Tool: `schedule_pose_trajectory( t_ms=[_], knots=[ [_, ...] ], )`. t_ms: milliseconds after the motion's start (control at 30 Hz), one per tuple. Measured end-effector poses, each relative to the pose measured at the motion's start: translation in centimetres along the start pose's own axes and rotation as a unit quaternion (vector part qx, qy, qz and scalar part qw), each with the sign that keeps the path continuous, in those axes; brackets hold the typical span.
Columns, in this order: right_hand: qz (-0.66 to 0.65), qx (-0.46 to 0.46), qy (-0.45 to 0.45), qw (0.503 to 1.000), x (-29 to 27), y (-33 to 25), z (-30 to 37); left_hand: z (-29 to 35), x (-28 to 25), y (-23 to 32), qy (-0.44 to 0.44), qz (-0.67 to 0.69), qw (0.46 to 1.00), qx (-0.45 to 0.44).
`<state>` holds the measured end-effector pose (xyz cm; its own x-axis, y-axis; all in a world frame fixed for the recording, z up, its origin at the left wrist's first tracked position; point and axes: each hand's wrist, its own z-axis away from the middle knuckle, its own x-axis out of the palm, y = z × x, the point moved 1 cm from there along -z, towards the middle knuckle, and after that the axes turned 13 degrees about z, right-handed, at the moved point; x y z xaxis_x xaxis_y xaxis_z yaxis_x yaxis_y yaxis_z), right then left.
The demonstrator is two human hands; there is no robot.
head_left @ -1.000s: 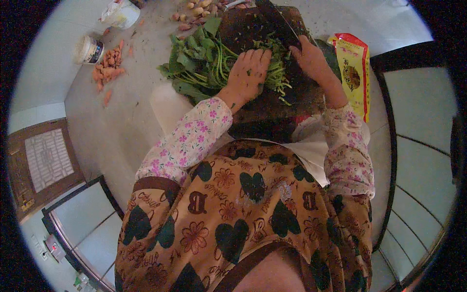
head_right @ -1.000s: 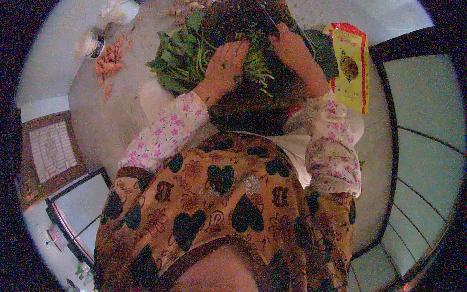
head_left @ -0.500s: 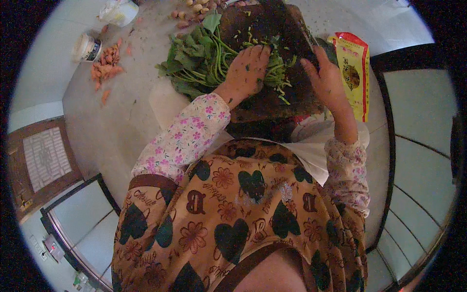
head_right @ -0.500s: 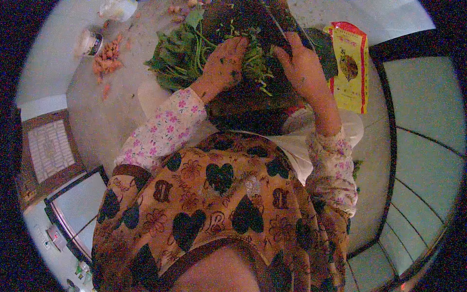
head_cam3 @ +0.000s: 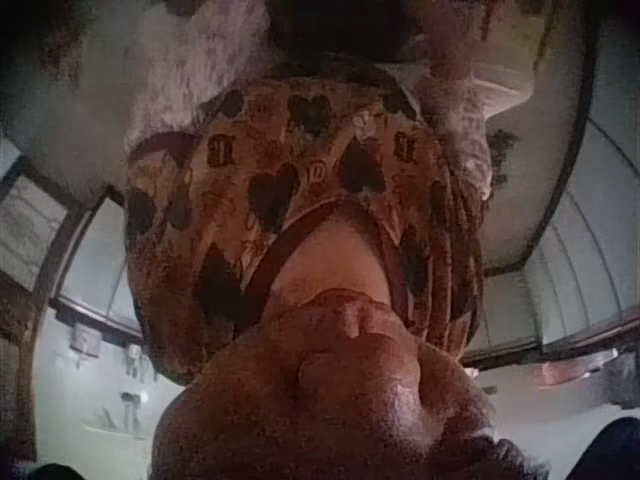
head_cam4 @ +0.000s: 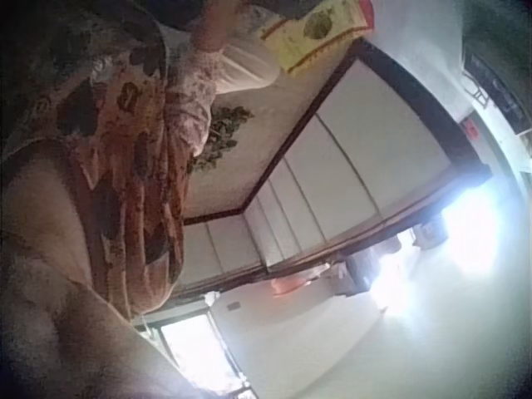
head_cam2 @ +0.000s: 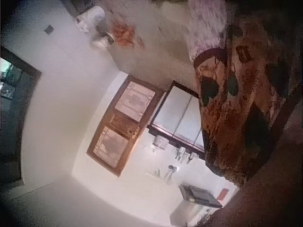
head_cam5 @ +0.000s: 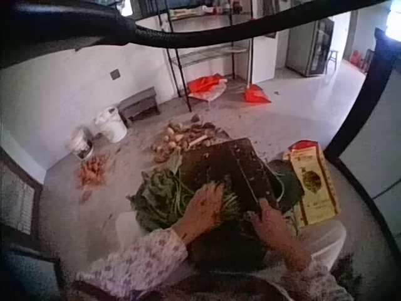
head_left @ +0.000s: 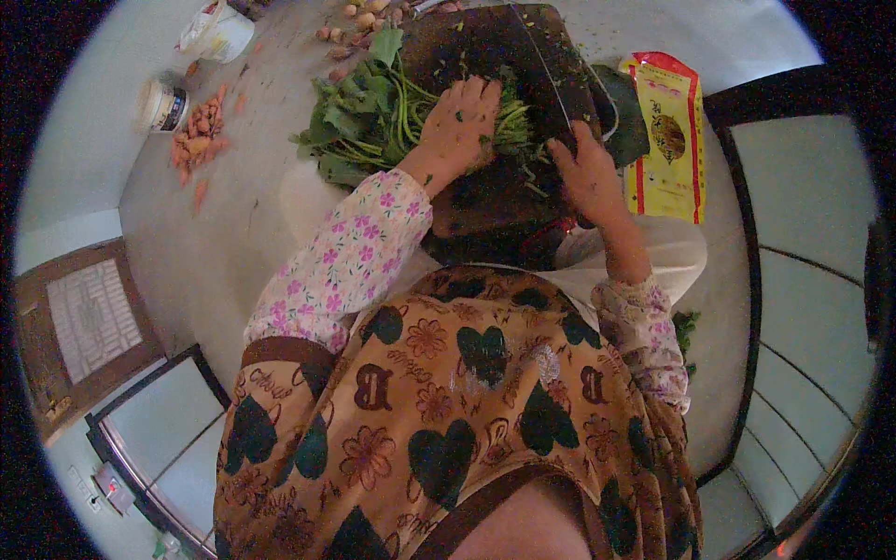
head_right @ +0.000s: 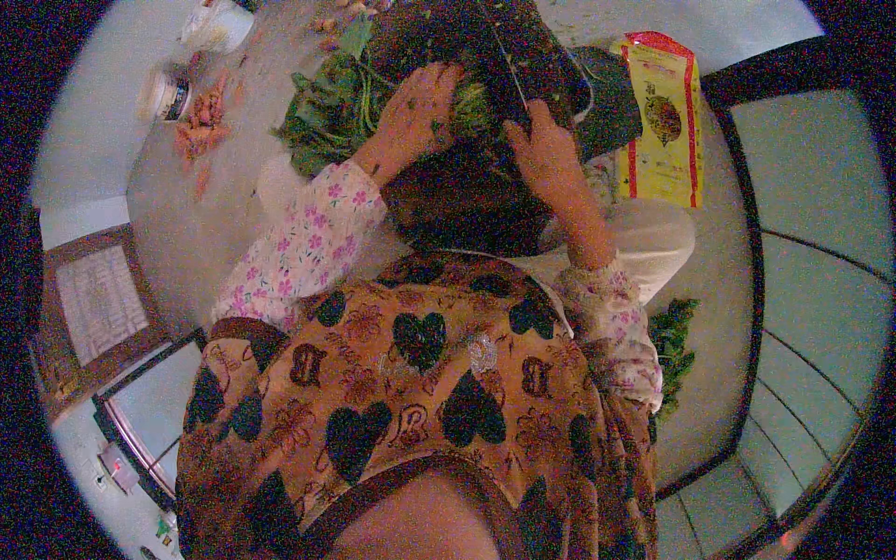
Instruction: The person sits on the floor and uses a large knife to chop leafy green vegetables on a wooden cutting board. They gather the chopped pieces and continue chopping more greens from a nearby pile.
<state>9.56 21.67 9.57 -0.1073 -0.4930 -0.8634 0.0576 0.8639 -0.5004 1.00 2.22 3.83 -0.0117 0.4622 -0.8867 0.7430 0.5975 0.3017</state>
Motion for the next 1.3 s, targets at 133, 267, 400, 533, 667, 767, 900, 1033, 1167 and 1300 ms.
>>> schedule_pose_trajectory(
  t_ms=[133, 267, 400, 533, 667, 767, 900, 1033, 1167, 1300],
  knots=[
    [-0.038, 0.065, 0.016, 0.997, -1.9, -1.4, 0.1, -0.1, -1.1, 0.8, 0.064, 0.048, 0.996, 0.027],
    [-0.03, 0.062, 0.037, 0.997, 1.6, -1.3, -0.8, -0.3, -1.9, 0.8, 0.017, 0.06, 0.998, -0.002],
    [-0.068, 0.06, 0.041, 0.995, 2.8, -1.7, -1.0, 0.1, -0.9, 0.2, 0.042, 0.009, 0.999, 0.003],
    [-0.31, 0.105, 0.068, 0.943, 1.0, -1.9, -1.0, -0.2, -1.1, 0.7, 0.047, 0.011, 0.999, 0.021],
    [-0.36, 0.116, 0.07, 0.923, -1.1, -2.3, -1.0, 0.4, -0.5, -0.3, 0.036, -0.015, 0.999, 0.038],
    [-0.167, 0.081, 0.076, 0.98, -1.8, -0.5, 0.4, -0.7, -1.5, -0.2, -0.016, 0.028, 0.999, -0.028],
    [-0.035, 0.107, -0.017, 0.993, -2.8, 0.8, 4.7, -3.7, -5.0, 0.5, -0.07, 0.14, 0.973, -0.171],
    [-0.021, 0.12, -0.022, 0.992, 0.1, 2.7, 10.8, -2.7, -3.1, 0.6, -0.031, 0.128, 0.97, -0.206],
    [-0.143, 0.12, -0.127, 0.974, -0.1, -1.4, 8.7, -1.0, 0.3, -1.4, 0.001, 0.015, 0.994, -0.105],
    [-0.192, 0.16, -0.133, 0.959, 1.8, -1.1, 7.2, -2.2, -2.1, 2.1, -0.026, 0.055, 0.992, -0.114]
  ],
)
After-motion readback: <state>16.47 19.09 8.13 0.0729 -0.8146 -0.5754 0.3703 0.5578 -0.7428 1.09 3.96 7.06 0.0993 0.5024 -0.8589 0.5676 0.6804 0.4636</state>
